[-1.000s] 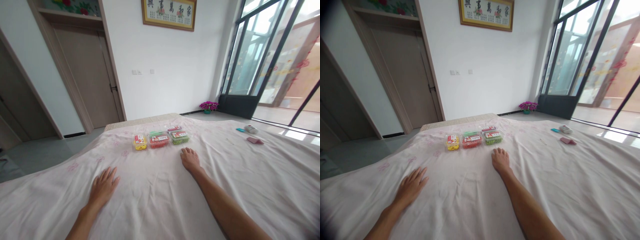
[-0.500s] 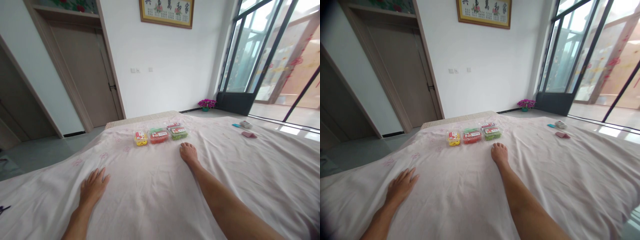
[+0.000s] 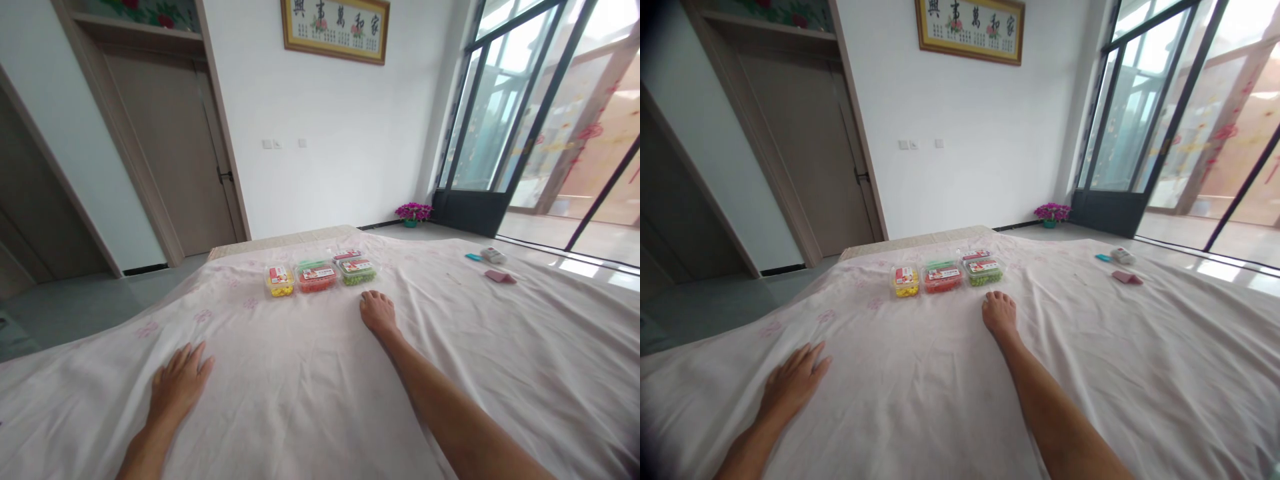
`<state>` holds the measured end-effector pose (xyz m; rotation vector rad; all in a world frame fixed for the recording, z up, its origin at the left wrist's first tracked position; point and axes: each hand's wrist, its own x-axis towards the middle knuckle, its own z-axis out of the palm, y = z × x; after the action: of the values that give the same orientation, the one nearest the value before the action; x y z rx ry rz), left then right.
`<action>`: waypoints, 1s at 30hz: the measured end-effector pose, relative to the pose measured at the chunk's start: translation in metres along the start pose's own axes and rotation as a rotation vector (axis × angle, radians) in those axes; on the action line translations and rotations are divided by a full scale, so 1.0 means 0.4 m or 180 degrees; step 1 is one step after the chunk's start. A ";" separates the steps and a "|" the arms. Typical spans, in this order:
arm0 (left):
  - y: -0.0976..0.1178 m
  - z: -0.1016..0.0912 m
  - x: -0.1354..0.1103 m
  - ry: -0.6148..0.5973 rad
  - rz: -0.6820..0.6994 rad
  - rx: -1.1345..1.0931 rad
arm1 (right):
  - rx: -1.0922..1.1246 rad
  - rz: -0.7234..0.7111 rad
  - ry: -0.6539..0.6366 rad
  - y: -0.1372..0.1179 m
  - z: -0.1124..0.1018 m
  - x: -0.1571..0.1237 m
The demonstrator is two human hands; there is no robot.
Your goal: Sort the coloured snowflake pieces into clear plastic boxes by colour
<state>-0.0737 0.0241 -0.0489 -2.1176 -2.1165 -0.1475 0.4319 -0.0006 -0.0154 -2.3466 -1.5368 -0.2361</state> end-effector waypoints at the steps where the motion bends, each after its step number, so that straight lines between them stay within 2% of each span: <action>1: 0.000 0.001 0.001 0.0004 -0.0007 0.0002 | 0.0020 -0.0020 -0.0008 0.004 0.002 0.001; 11: -0.004 0.014 0.005 0.0065 0.0012 -0.0090 | 0.0301 -0.0252 -0.0122 0.038 0.006 0.004; 30: -0.005 0.044 0.012 0.0227 0.0148 0.0132 | -0.0077 -0.0481 0.0073 0.013 0.010 -0.007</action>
<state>-0.0763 0.0320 -0.0655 -2.1037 -2.0115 -0.1700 0.4353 -0.0033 -0.0209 -2.2395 -1.7111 -0.3179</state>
